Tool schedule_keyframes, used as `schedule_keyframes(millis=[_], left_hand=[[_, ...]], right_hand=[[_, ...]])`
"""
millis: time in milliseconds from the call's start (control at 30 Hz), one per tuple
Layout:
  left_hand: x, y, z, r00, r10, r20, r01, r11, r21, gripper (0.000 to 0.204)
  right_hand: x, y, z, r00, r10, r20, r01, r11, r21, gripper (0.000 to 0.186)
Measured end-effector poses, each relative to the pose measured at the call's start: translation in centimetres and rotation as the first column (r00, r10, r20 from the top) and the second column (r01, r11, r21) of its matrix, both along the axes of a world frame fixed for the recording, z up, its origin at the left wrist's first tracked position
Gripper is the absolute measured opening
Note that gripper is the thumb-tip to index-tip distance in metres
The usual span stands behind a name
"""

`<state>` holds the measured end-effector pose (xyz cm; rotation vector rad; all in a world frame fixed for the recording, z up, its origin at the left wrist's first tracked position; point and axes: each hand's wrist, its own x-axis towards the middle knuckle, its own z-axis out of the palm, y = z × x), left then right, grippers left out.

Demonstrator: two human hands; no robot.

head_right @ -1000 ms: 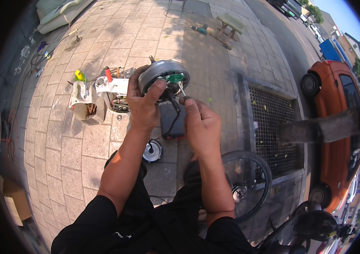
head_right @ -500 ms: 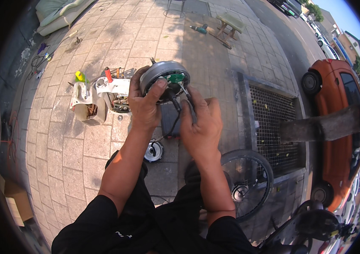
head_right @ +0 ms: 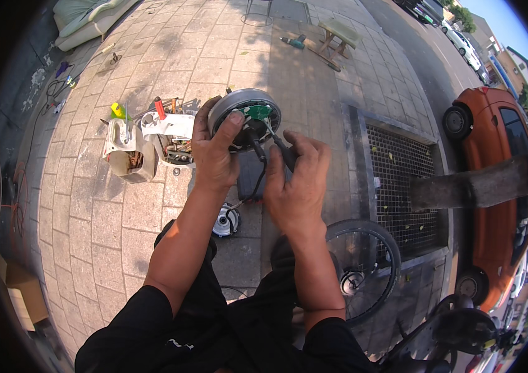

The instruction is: The person holds a circular motor component and uses a screwdriver to adjust internal parts. They rotate the component to access different areas and continue tightening or loosening screws throughout the clip.

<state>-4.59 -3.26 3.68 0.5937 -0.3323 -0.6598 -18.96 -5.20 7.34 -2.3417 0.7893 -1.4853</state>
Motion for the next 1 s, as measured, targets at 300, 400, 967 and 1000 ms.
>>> schedule_keyframes(millis=[300,400,967,1000], left_hand=[[0.7,-0.3,-0.7,0.992,-0.108,-0.071,0.108,0.994,-0.005,0.060],[0.6,-0.3,-0.6,0.958,-0.263,-0.111,0.260,0.965,-0.041,0.049],[-1.9,-0.4,-1.2,0.907,-0.406,-0.109,0.409,0.913,0.001,0.048],[-2.1,-0.4,-1.2,0.909,-0.402,-0.110,0.405,0.914,0.009,0.048]], right_hand=[[-2.4,-0.3,-0.3,0.920,0.064,0.386,-0.136,0.977,0.163,0.010],[-2.8,-3.2,-1.1,0.945,0.097,0.313,-0.200,0.928,0.314,0.007],[-2.1,-3.0,0.2,0.941,-0.170,0.293,-0.136,0.602,0.787,0.028],[-2.1,-3.0,0.1,0.936,-0.179,0.302,-0.139,0.601,0.787,0.027]])
